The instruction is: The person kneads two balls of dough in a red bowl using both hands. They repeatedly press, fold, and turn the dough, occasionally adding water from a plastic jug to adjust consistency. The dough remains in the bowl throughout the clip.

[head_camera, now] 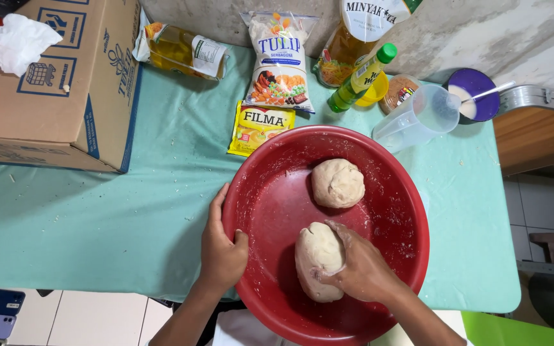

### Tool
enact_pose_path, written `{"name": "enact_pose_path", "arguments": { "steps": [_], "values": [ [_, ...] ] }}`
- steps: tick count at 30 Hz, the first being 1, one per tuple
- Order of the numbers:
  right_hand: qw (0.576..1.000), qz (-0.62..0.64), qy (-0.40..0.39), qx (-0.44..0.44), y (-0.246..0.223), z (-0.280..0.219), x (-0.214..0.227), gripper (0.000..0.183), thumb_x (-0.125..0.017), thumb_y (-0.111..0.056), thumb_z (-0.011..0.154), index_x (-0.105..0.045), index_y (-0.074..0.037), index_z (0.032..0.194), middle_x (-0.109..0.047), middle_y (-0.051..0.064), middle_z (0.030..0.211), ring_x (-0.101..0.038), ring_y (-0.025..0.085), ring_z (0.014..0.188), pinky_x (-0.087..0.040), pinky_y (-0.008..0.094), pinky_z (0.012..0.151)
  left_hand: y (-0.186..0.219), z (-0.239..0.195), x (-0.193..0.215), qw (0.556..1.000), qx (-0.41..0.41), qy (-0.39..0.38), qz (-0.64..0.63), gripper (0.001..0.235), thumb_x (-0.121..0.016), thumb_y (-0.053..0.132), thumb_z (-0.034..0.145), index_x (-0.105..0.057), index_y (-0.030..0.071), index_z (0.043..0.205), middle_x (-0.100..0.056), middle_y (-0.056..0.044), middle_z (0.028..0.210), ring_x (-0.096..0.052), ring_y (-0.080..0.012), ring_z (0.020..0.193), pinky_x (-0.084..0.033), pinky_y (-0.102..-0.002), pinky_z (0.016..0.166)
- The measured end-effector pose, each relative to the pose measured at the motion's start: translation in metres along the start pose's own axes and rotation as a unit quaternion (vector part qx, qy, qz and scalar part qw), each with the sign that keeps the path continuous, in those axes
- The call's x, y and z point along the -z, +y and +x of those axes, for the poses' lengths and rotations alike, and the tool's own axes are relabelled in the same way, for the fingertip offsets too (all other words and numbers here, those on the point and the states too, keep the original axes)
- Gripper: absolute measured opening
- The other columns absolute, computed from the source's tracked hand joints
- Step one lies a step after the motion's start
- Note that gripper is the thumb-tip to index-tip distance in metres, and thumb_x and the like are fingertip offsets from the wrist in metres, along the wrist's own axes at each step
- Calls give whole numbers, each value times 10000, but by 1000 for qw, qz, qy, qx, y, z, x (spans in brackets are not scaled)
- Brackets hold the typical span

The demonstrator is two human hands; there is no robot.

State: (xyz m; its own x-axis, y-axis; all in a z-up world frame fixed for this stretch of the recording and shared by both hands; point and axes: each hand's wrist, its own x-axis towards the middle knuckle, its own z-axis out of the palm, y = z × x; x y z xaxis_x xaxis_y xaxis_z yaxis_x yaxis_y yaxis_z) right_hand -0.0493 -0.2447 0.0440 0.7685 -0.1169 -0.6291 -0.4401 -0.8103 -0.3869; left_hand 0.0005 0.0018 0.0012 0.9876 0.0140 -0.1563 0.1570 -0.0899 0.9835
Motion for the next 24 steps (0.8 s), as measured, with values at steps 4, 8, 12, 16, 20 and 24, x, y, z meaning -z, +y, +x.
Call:
{"name": "enact_pose_path", "arguments": {
  "steps": [4,8,12,16,20,24],
  "values": [
    [985,169,40,-7,12,7,6,927,-910,-258,640,-533,-132,1477,-679,36,1435,-647,183,1312,-514,340,1108,0,0,-1,976,-81,-45,197,915,-473,-83,732,-221,102,1592,-312,-160,1624,-302,-367,1519,-438,-498,1125],
    [964,256,65,30,12,-7,26,886,-883,-244,651,-547,-112,1460,-694,41,1398,-657,166,1282,-541,332,1082,-2,1,-2,993,-86,-45,60,893,-395,-106,722,-224,57,1584,-330,-159,1634,-326,-330,1521,-311,-419,1230],
    [990,95,61,78,12,-3,32,845,-910,-323,626,-562,-230,1391,-713,-40,1353,-681,164,1225,-568,351,997,7,7,3,997,22,-60,34,914,-466,-49,713,-288,166,1583,-446,-53,1614,-484,-249,1445,-431,-358,1154],
    [984,-101,-58,136,14,3,28,1015,-822,-227,729,-266,-209,1578,-460,63,1475,-545,306,1262,-477,447,1020,20,22,1,984,164,-71,-20,797,-523,-52,719,-463,204,1471,-687,-35,1314,-710,-212,1117,-591,-344,899],
    [962,-210,14,173,33,5,4,949,-921,-622,736,-452,-189,1439,-548,72,1380,-577,332,1230,-508,511,986,21,25,-2,963,253,-40,-88,781,-490,-87,746,-529,187,1477,-748,-72,1172,-742,-218,926,-611,-353,718],
    [913,-251,129,296,57,17,-25,993,-922,-662,698,-514,-131,1431,-584,127,1403,-522,370,1343,-419,512,1094,8,24,-3,961,244,-26,-124,743,-488,-97,723,-584,138,1421,-767,-89,1138,-758,-220,903,-628,-352,710]
  ]
}}
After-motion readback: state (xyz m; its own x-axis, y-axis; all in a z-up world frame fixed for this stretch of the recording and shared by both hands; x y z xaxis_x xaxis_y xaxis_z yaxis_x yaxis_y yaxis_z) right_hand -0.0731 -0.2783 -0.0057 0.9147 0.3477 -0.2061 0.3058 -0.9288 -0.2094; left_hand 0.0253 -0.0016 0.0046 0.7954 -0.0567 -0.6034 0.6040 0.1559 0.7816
